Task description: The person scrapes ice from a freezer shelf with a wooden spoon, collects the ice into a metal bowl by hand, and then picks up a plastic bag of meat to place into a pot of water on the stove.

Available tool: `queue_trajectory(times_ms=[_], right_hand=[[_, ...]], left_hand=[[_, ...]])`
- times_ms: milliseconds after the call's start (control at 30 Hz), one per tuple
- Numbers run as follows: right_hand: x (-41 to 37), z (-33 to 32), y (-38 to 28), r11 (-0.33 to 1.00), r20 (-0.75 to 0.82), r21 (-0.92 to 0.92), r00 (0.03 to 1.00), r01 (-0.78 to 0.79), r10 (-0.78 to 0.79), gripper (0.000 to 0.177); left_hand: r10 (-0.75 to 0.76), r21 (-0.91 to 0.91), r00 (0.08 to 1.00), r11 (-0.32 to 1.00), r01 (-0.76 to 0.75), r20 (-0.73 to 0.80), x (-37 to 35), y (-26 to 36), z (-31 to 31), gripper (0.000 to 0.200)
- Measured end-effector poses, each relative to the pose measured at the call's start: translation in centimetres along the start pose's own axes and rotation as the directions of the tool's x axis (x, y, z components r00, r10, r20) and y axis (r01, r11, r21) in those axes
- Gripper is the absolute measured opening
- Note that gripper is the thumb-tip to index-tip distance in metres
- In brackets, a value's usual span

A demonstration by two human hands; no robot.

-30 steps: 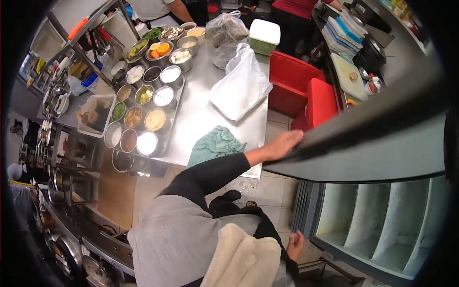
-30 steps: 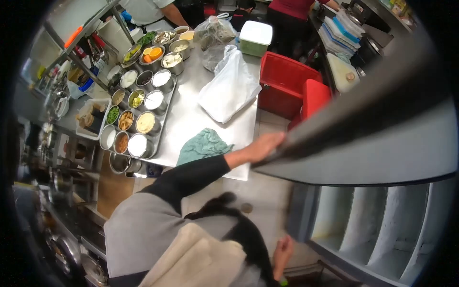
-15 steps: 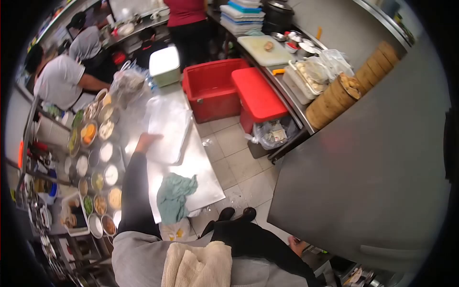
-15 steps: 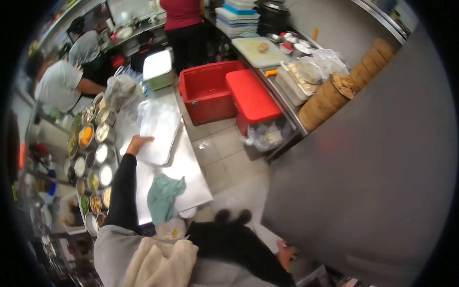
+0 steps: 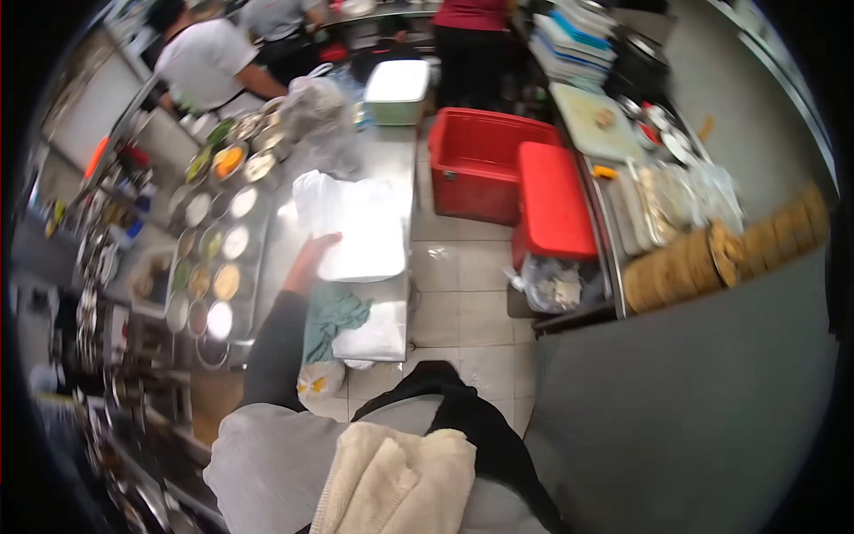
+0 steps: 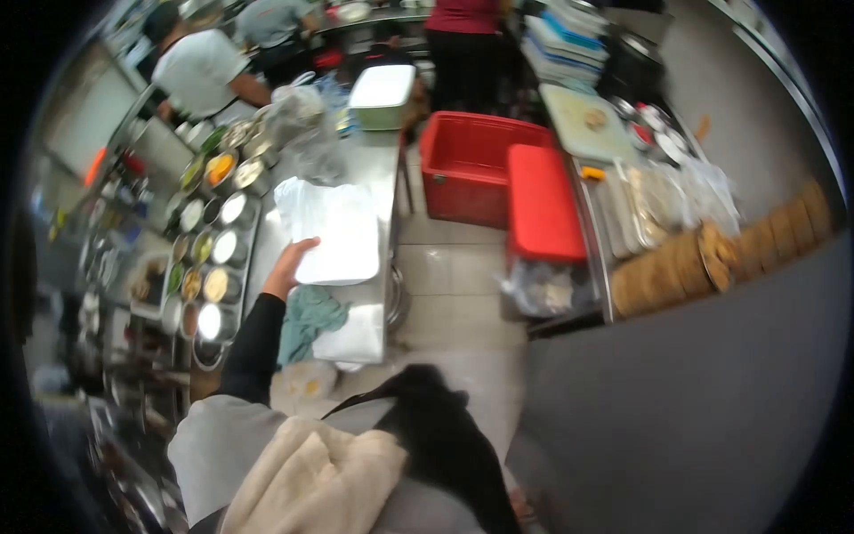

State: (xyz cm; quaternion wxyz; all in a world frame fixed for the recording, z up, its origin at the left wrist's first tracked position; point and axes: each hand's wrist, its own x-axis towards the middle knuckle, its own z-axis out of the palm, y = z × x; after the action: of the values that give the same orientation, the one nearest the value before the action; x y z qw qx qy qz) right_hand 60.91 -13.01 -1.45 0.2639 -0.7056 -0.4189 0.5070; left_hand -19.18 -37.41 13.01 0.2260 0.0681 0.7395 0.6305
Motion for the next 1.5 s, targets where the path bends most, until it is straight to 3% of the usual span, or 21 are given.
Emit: queue_trajectory(times_ms=[33, 67, 167, 300, 333, 433, 467, 600, 667, 733, 867, 933, 1033, 1100, 1133, 1167, 1233, 1267, 1300, 1367, 1500], right_hand=[[1.6, 0.9, 0.3, 0.998, 0.069, -0.061, 0.997, -0.017, 0.022, 0.07], [2.9, 1.8, 0.5, 0.992, 0.132, -0.123, 0.99, -0.028, 0.045, 0.067], [6.5, 4.8, 0.4, 0.96, 0.31, -0.282, 0.947, 0.004, 0.087, 0.057], [16.7, 9.8, 3.5, 0.938, 0.621, -0.243, 0.782, 0.246, -0.045, 0.044], [24.7, 10.3, 8.8, 0.936, 0.8, 0.023, 0.555, 0.351, -0.227, 0.04], [11.5, 17.7, -15.0, 0.978, 0.536, -0.145, 0.843, 0.149, -0.049, 0.032], [11.6, 18.9, -17.2, 0.98, 0.517, -0.136, 0.854, 0.148, -0.058, 0.032], [11.7, 18.2, -20.8, 0.97, 0.459, -0.214, 0.889, 0.112, -0.001, 0.034], [11.5, 17.9, -21.7, 0.836, 0.41, -0.5, 0.912, 0.228, -0.003, 0.031], [12.2, 17.9, -20.9, 0.799, 0.41, -0.56, 0.912, 0.22, 0.036, 0.028], [14.1, 17.9, -17.9, 0.781, 0.424, -0.604, 0.893, 0.157, 0.149, 0.022], [15.5, 18.5, -16.6, 0.788, 0.453, -0.599, 0.872, 0.144, 0.185, 0.019], [18.5, 20.9, -16.8, 0.82, 0.514, -0.546, 0.842, 0.173, 0.165, 0.014], [21.4, 25.2, -18.4, 0.862, 0.585, -0.444, 0.808, 0.245, 0.072, 0.011], [22.7, 28.3, -20.0, 0.879, 0.622, -0.379, 0.783, 0.29, 0.01, 0.009], [23.1, 31.8, -22.2, 0.883, 0.655, -0.314, 0.753, 0.349, -0.065, 0.008], [23.8, 40.9, -28.5, 0.757, 0.792, -0.219, 0.565, 0.616, -0.23, 0.021], [19.2, 46.4, -34.5, 0.78, 0.804, -0.056, 0.492, 0.623, -0.335, 0.012], [18.4, 51.3, -38.1, 0.658, 0.841, 0.055, 0.32, 0.751, -0.436, 0.016], [11.0, 60.6, -47.9, 0.633, 0.87, 0.196, 0.165, 0.749, -0.464, 0.014], [-5.9, 76.0, -62.1, 0.395, 0.746, 0.601, -0.309, 0.695, -0.59, 0.017]], left_hand=[[-0.145, -0.319, 0.989, 0.937, 0.14, 0.008, -2.5, 3.4, 2.9, 0.048], [-0.153, -0.324, 0.988, 0.936, 0.135, -0.028, -4.0, 4.8, 3.9, 0.048], [-0.197, -0.652, 0.977, 0.731, 0.2, 0.078, -6.3, 8.6, 6.9, 0.045], [-0.101, -0.534, 0.994, 0.838, 0.113, 0.052, -1.3, 11.9, 11.6, 0.052], [-0.076, -0.452, 0.997, 0.89, 0.06, -0.018, 1.3, 12.9, 12.8, 0.054], [0.076, -0.254, 0.978, 0.959, -0.125, -0.194, 11.0, 15.9, 14.6, 0.055], [0.162, -0.227, 0.963, 0.951, -0.211, -0.215, 14.1, 18.2, 15.5, 0.054], [0.189, -0.334, 0.97, 0.914, -0.23, -0.149, 26.7, 24.8, 15.5, 0.048], [0.374, -0.222, 0.917, 0.89, -0.398, -0.142, 33.6, 26.9, 14.9, 0.045], [0.423, -0.174, 0.904, 0.887, -0.427, -0.062, 34.7, 29.8, 16.5, 0.046], [0.061, 0.025, 0.995, 0.998, -0.063, 0.078, 29.8, 27.9, 21.3, 0.051], [0.137, -0.064, 0.989, 0.989, -0.133, 0.064, 25.9, 22.1, 21.8, 0.052], [-0.002, -0.174, 1.0, 0.985, -0.003, -0.026, 14.8, 15.6, 17.6, 0.05], [-0.24, -0.244, 0.955, 0.95, 0.194, -0.174, 6.0, 14.4, 13.3, 0.054], [-0.221, -0.298, 0.928, 0.946, 0.128, -0.301, 3.1, 10.7, 10.7, 0.051], [-0.281, -0.358, 0.872, 0.924, 0.134, -0.401, 0.6, 8.8, 8.6, 0.048], [-0.321, -0.392, 0.753, 0.915, 0.091, -0.575, -2.5, 6.0, 5.4, 0.049], [-0.319, -0.411, 0.714, 0.91, 0.048, -0.624, -3.0, 5.2, 4.5, 0.051], [-0.309, -0.418, 0.718, 0.908, 0.028, -0.623, -2.6, 4.8, 4.3, 0.051], [-0.182, -0.334, 0.656, 0.936, -0.113, -0.732, -1.3, 4.1, 3.3, 0.052], [-0.114, -0.238, 0.643, 0.965, -0.108, -0.758, 4.1, 3.1, -0.2, 0.05]])
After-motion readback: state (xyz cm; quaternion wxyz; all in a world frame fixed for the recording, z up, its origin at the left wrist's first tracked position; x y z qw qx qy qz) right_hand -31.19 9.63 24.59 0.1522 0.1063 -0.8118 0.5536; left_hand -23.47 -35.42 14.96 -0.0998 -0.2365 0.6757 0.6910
